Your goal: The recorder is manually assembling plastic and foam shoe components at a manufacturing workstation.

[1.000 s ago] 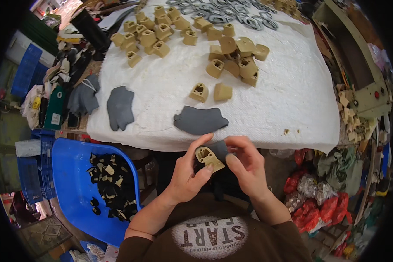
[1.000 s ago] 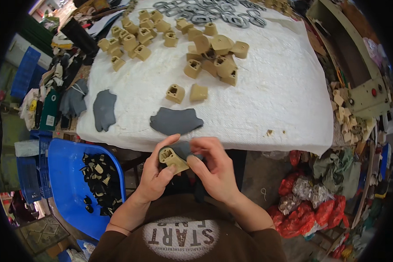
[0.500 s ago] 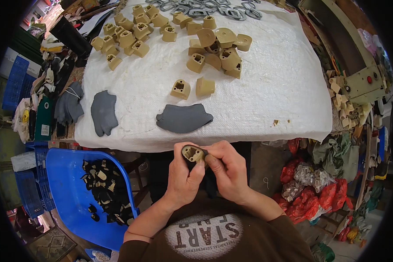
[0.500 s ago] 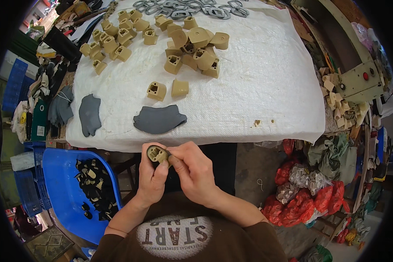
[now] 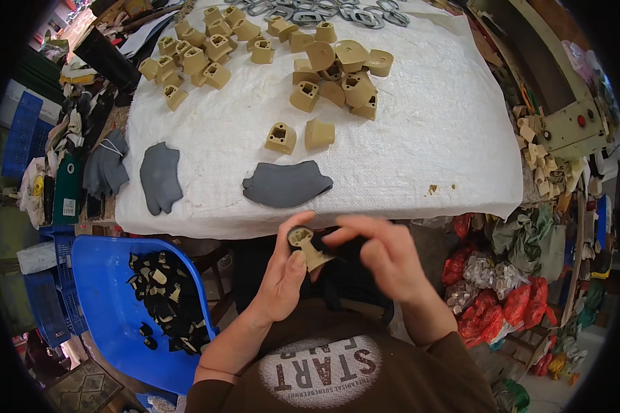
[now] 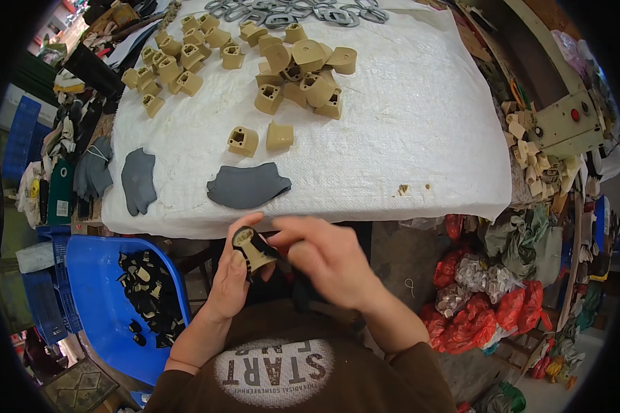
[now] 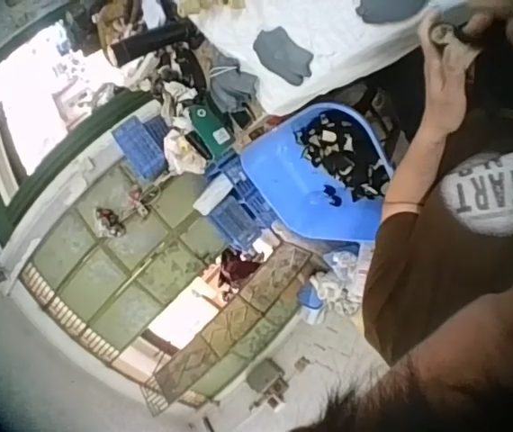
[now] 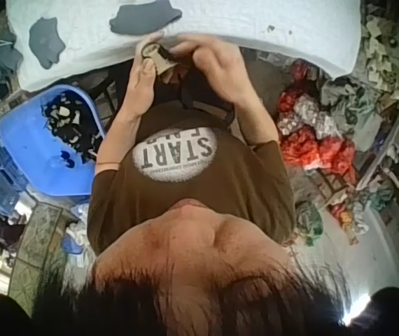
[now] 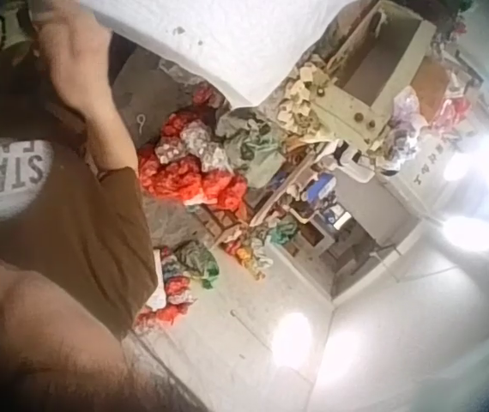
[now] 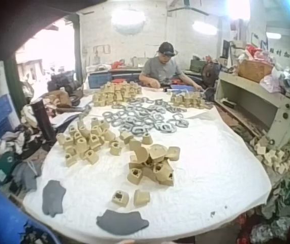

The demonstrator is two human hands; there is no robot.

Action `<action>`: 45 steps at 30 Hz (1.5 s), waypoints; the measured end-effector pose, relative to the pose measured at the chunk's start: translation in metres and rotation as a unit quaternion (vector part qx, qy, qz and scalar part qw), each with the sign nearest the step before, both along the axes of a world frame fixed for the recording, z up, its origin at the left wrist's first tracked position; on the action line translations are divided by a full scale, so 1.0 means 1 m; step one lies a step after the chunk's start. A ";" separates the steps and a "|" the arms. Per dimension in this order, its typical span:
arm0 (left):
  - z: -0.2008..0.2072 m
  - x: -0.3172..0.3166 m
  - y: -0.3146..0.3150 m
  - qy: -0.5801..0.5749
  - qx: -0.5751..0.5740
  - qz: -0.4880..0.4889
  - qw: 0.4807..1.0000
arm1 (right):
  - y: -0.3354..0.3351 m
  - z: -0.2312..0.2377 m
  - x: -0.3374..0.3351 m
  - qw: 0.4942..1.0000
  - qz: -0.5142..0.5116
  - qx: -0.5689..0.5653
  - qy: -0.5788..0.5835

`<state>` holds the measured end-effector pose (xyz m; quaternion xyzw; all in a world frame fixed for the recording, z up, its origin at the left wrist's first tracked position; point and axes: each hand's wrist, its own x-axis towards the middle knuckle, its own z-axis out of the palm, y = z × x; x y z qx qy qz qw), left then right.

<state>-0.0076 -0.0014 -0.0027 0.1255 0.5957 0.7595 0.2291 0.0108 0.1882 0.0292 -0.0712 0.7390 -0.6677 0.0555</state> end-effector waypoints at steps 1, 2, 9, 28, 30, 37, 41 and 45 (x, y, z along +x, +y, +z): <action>0.005 0.000 0.003 -0.004 0.021 -0.029 0.999 | 0.004 -0.005 -0.005 0.999 0.015 -0.042 -0.022; 0.007 0.000 0.005 -0.004 0.024 -0.034 0.999 | 0.008 -0.010 -0.013 0.995 0.031 -0.084 -0.043; 0.009 0.004 0.013 0.021 -0.005 -0.070 0.997 | 0.007 -0.016 -0.022 0.983 0.141 -0.106 -0.043; 0.014 0.004 0.024 -0.451 0.214 -0.011 0.866 | -0.023 -0.020 -0.010 0.966 -0.004 0.132 0.220; 0.015 0.004 0.021 -0.479 0.201 -0.002 0.855 | -0.027 -0.019 -0.006 0.958 -0.039 0.164 0.231; 0.007 -0.014 -0.001 -0.065 0.030 -0.094 0.993 | -0.007 -0.019 -0.016 0.995 0.039 -0.077 0.051; 0.004 -0.017 0.000 0.012 -0.010 -0.124 0.992 | -0.011 -0.016 -0.017 0.991 0.096 -0.077 0.044; 0.004 -0.010 0.002 -0.039 0.105 -0.048 0.993 | -0.011 -0.005 -0.021 0.983 0.066 0.071 0.154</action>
